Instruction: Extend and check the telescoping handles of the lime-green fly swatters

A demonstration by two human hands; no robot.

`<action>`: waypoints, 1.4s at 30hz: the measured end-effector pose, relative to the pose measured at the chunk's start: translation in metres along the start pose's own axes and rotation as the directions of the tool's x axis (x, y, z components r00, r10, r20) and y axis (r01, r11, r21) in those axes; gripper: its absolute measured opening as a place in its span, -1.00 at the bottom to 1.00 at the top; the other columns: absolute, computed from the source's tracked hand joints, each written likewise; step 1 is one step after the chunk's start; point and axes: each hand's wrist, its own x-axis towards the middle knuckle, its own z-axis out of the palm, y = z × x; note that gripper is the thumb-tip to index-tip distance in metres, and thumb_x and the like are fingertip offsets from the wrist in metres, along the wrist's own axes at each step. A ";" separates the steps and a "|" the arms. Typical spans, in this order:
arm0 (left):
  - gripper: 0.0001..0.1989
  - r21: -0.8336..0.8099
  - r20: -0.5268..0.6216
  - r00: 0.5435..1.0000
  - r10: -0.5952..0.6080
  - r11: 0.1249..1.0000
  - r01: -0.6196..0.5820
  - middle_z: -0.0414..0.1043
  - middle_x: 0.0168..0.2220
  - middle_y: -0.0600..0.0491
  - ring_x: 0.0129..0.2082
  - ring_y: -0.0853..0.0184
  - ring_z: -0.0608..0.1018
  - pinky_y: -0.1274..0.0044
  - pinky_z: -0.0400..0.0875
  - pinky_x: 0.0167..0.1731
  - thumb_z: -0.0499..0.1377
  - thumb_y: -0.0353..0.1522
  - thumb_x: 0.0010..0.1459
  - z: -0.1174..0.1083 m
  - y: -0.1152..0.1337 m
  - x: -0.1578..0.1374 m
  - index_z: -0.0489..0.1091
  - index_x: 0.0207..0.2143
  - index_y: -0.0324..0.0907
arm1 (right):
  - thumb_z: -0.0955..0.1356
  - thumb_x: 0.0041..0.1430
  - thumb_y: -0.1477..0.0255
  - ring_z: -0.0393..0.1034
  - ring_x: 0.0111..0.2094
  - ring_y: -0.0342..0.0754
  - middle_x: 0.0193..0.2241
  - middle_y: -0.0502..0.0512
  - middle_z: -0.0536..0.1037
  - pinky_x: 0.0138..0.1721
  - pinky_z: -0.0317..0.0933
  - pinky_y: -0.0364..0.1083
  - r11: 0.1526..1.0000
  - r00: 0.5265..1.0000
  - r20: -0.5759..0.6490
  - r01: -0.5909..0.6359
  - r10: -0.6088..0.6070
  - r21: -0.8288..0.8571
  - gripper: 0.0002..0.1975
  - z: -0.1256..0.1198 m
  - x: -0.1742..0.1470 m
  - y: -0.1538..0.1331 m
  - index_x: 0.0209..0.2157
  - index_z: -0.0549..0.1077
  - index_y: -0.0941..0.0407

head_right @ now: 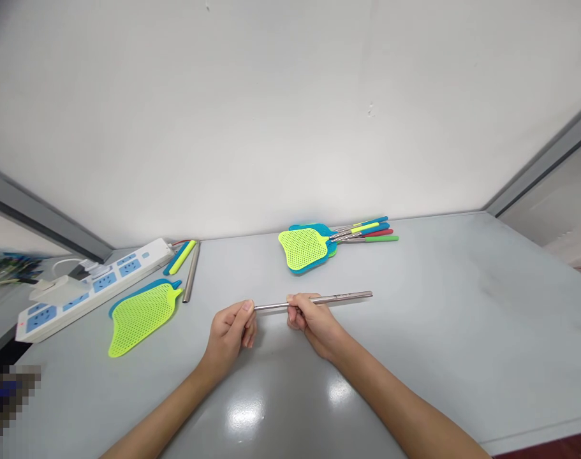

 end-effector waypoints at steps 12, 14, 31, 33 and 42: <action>-0.60 -0.123 -0.155 0.985 -0.075 0.991 0.056 0.00 -0.85 0.21 -0.79 0.50 0.19 0.62 0.13 -0.73 -0.05 -0.25 0.11 0.000 0.001 0.004 0.01 -0.74 -0.17 | 0.24 -0.01 0.43 -0.05 -0.68 -0.23 -0.82 -0.11 0.03 -0.56 -0.13 -0.14 0.999 0.999 -0.030 0.042 -0.042 0.016 -0.67 -0.007 0.005 0.000 -0.80 0.22 0.16; -0.59 -0.128 -0.165 0.983 -0.076 0.990 0.055 -0.01 -0.85 0.21 -0.79 0.50 0.19 0.62 0.12 -0.73 -0.04 -0.25 0.11 -0.001 0.000 0.005 0.00 -0.74 -0.17 | 0.24 -0.02 0.44 -0.05 -0.68 -0.23 -0.82 -0.11 0.04 -0.56 -0.13 -0.13 0.999 0.998 -0.031 0.046 -0.046 0.018 -0.67 -0.008 0.005 0.000 -0.79 0.23 0.16; -0.59 -0.140 -0.226 0.971 -0.074 0.989 0.042 0.01 -0.86 0.21 -0.80 0.49 0.18 0.61 0.11 -0.72 -0.04 -0.25 0.10 -0.007 0.003 0.006 -0.02 -0.75 -0.16 | 0.25 -0.03 0.43 -0.07 -0.70 -0.24 -0.84 -0.13 0.03 -0.57 -0.13 -0.13 0.997 0.997 -0.037 0.072 -0.071 0.025 -0.68 -0.013 0.008 -0.002 -0.79 0.25 0.17; -0.58 -0.135 -0.227 0.971 -0.076 0.990 0.046 0.00 -0.86 0.21 -0.80 0.49 0.18 0.61 0.11 -0.72 -0.04 -0.24 0.10 -0.008 0.003 0.007 -0.03 -0.75 -0.16 | 0.24 -0.03 0.44 -0.07 -0.70 -0.25 -0.84 -0.13 0.02 -0.57 -0.14 -0.13 0.997 0.997 -0.038 0.075 -0.074 0.022 -0.68 -0.013 0.008 -0.003 -0.79 0.25 0.17; -0.58 -0.135 -0.258 0.963 -0.077 0.990 0.042 -0.01 -0.86 0.21 -0.81 0.50 0.17 0.61 0.10 -0.73 -0.04 -0.24 0.09 -0.012 0.004 0.010 -0.03 -0.76 -0.16 | 0.25 -0.02 0.44 -0.06 -0.70 -0.24 -0.85 -0.13 0.02 -0.57 -0.14 -0.13 0.997 0.995 -0.058 0.079 -0.078 0.011 -0.67 -0.016 0.008 -0.008 -0.80 0.26 0.17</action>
